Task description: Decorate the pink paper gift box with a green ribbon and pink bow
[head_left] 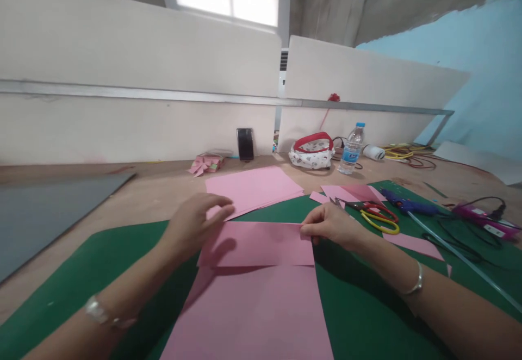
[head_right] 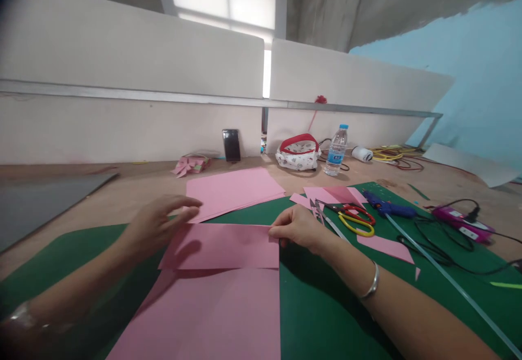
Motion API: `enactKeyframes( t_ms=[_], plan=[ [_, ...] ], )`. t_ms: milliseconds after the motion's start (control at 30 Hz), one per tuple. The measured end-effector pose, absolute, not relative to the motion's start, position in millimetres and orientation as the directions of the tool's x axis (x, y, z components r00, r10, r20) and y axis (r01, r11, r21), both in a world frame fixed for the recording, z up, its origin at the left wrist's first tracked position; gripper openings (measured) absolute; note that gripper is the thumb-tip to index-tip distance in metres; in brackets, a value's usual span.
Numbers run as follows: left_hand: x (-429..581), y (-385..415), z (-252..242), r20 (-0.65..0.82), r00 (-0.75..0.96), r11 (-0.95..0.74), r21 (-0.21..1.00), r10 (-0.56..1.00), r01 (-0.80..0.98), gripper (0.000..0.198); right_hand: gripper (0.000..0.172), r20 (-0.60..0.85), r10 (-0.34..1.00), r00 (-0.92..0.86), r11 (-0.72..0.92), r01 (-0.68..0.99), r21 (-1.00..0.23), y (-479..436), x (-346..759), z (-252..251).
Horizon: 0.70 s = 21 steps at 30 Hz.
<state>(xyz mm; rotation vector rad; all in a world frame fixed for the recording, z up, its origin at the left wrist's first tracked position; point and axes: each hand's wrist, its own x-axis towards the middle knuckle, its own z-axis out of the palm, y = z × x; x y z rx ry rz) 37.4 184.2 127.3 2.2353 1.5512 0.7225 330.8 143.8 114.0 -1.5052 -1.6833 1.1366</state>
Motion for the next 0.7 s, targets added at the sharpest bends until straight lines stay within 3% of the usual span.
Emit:
enactKeyframes(
  t_ms=[100, 233, 533, 700],
  plan=[
    [72.2, 169.1, 125.8, 0.155, 0.516, -0.532, 0.395, 0.842, 0.749, 0.028, 0.011, -0.110, 0.970, -0.219, 0.001, 0.452, -0.892, 140.1, 322.2, 111.7],
    [81.4, 163.3, 119.4, 0.029, 0.580, -0.554, 0.340, 0.814, 0.760, 0.024, 0.016, -0.122, 0.948, -0.293, 0.019, 0.437, -0.899, 138.9, 318.4, 110.2],
    [23.1, 195.8, 113.8, -0.149, 0.543, -0.440, 0.433, 0.826, 0.787, 0.027, 0.019, -0.137, 0.948, -0.286, 0.044, 0.546, -0.837, 151.7, 334.9, 96.4],
    [17.9, 197.8, 110.9, -0.142, 0.573, -0.439, 0.505, 0.807, 0.743, 0.028, 0.016, -0.053, 0.919, -0.392, 0.231, 0.641, -0.732, 153.0, 335.4, 105.8]
  ],
)
